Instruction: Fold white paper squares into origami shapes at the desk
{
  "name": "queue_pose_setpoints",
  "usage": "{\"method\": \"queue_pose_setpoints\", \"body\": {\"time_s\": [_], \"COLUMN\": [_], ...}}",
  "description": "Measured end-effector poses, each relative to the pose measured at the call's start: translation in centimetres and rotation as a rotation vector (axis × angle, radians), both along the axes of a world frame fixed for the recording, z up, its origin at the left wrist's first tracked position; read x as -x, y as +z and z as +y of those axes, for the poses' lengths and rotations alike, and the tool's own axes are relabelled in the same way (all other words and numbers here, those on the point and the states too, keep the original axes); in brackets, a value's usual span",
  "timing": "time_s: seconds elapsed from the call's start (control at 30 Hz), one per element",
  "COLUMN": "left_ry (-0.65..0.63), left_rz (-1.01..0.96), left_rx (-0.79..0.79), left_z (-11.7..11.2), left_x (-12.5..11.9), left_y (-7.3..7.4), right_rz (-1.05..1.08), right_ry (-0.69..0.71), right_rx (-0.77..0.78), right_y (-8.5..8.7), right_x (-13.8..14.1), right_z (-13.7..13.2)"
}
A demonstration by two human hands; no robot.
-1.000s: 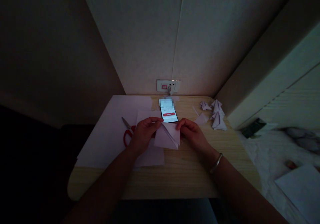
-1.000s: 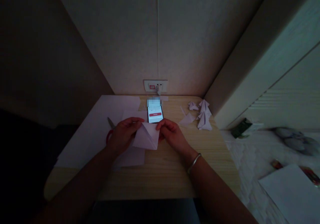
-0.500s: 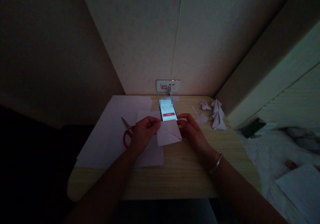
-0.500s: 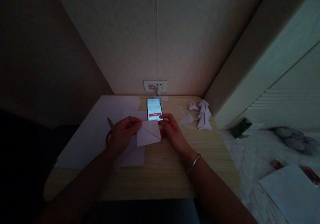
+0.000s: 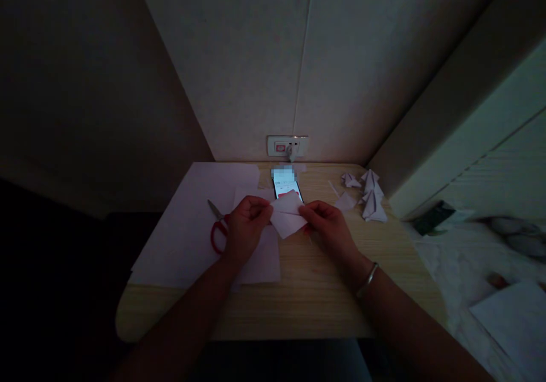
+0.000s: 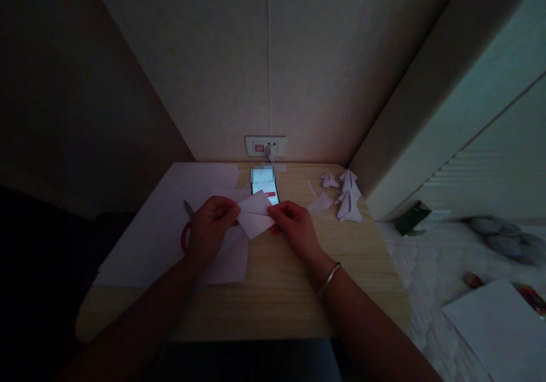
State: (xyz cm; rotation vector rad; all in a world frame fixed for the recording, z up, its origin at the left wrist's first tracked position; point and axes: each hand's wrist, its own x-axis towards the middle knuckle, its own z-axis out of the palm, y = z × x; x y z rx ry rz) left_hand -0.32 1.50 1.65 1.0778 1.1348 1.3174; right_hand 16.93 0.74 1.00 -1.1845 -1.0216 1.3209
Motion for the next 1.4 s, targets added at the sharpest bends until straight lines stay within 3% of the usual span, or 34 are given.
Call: {"method": "queue_pose_setpoints", "body": {"time_s": [0.3, 0.43, 0.6, 0.87, 1.13, 1.4], "left_ry": [-0.096, -0.226, -0.337, -0.253, -0.454, -0.477], "left_rz": [-0.018, -0.001, 0.019, 0.148, 0.407, 0.426], "left_rx": [0.098, 0.094, 0.029, -0.190, -0.413, -0.393], "left_z": [0.0, -0.2, -0.5, -0.7, -1.2, -1.3], "left_x": [0.0, 0.0, -0.1, 0.2, 0.4, 0.2], "left_y": [0.0, 0.2, 0.2, -0.5, -0.2, -0.3], "right_rz": [-0.025, -0.028, 0.003, 0.038, 0.005, 0.073], "right_ry": [-0.157, -0.179, -0.145, -0.113, -0.171, -0.179], "right_rx": [-0.096, -0.106, -0.141, -0.163, -0.202, -0.193], "right_y": [0.0, 0.1, 0.3, 0.6, 0.5, 0.4], "right_x": [-0.4, -0.5, -0.6, -0.5, -0.8, -0.7], "right_z": [0.3, 0.3, 0.1, -0.1, -0.3, -0.4]}}
